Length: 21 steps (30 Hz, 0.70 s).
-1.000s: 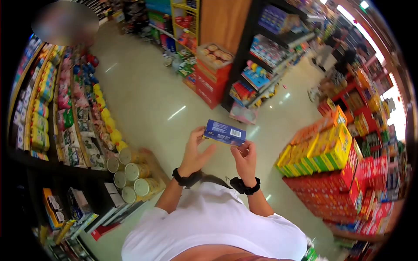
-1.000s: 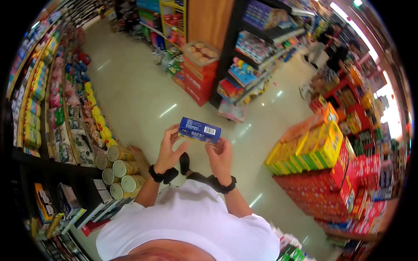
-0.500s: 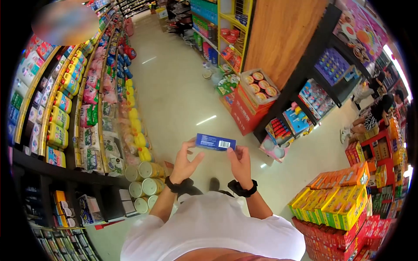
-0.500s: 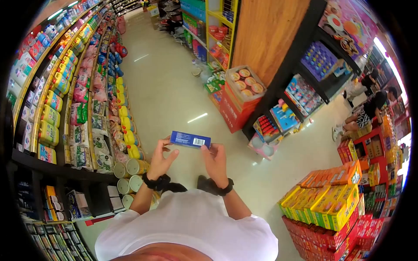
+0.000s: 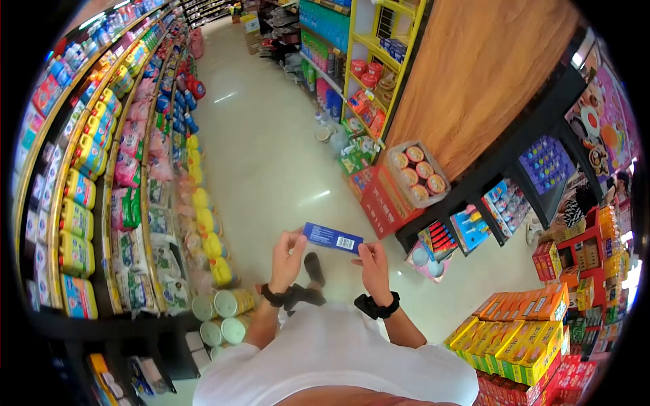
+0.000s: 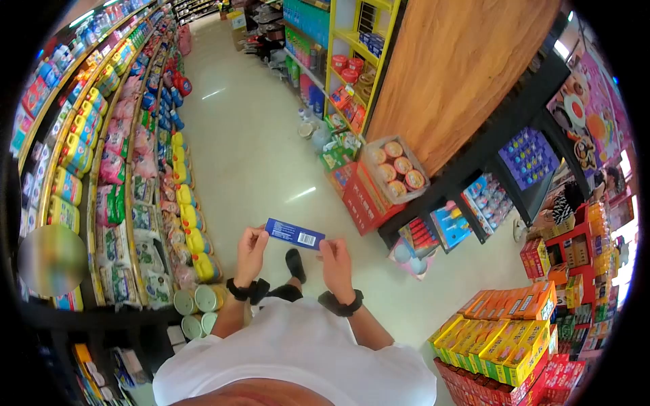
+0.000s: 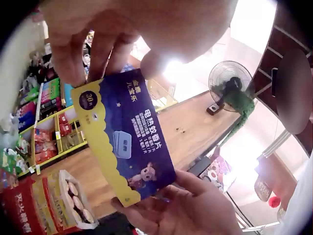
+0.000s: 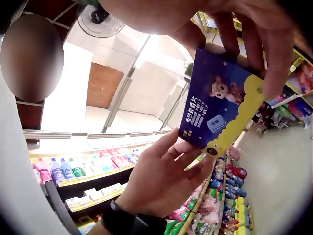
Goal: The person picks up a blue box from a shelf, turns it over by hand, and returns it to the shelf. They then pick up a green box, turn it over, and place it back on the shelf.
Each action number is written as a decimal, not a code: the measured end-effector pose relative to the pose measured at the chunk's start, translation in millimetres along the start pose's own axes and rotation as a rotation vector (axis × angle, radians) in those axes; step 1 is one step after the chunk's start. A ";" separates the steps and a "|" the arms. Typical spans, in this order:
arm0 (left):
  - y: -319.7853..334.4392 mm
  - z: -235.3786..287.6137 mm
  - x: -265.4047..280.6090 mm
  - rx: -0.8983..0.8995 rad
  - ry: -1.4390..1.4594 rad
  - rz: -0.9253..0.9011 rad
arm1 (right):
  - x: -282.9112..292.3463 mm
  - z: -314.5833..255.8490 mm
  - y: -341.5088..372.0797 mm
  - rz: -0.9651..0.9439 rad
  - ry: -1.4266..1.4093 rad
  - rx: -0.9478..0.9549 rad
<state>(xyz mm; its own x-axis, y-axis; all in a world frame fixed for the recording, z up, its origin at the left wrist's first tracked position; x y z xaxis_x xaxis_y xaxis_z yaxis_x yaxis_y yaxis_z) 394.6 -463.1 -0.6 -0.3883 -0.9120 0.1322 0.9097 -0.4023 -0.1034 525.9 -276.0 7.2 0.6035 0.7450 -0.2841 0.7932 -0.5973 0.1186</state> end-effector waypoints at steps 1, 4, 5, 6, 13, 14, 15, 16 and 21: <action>-19.8 -3.7 1.5 -0.001 0.006 -0.005 | -7.0 -0.4 -13.3 0.018 0.014 -0.010; -80.8 -4.1 8.9 -0.021 0.005 -0.028 | -30.3 -6.9 -59.3 0.041 0.046 -0.011; -100.2 -2.8 11.3 -0.031 0.004 -0.036 | -36.9 -9.8 -74.4 0.042 0.058 -0.006; -119.7 -2.2 15.2 -0.040 -0.006 -0.049 | -44.6 -13.3 -90.2 0.041 0.063 0.007; -221.2 -8.8 37.4 -0.050 0.034 -0.089 | -96.4 -21.2 -183.6 0.080 0.079 0.093; -229.4 -6.2 39.7 -0.032 0.047 -0.091 | -102.4 -21.3 -192.6 0.095 0.086 0.096; -236.9 -8.6 41.9 -0.031 0.011 -0.069 | -109.0 -20.5 -201.6 0.109 0.089 0.099; -244.6 -12.2 42.9 -0.033 -0.029 -0.046 | -115.1 -19.3 -212.4 0.122 0.088 0.106; -294.6 -24.7 47.7 0.020 -0.062 0.009 | -135.2 -11.5 -272.0 0.125 0.119 0.046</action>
<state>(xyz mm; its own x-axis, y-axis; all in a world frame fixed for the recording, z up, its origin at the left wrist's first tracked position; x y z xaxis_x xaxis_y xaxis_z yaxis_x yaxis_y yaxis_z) 104.5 -390.0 11.8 -0.3709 -0.9086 0.1922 0.9161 -0.3919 -0.0850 229.6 -210.8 24.3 0.7048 0.6923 -0.1548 0.7084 -0.6985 0.1013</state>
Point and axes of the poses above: each hand's wrist, its own y-axis away from the middle knuckle, its own x-axis out of the back of the hand, z = x × y, the point moved 2 cm from there along -y, towards the middle knuckle, and after that the axes turned 9 degrees about -y, right-handed, at the moved point
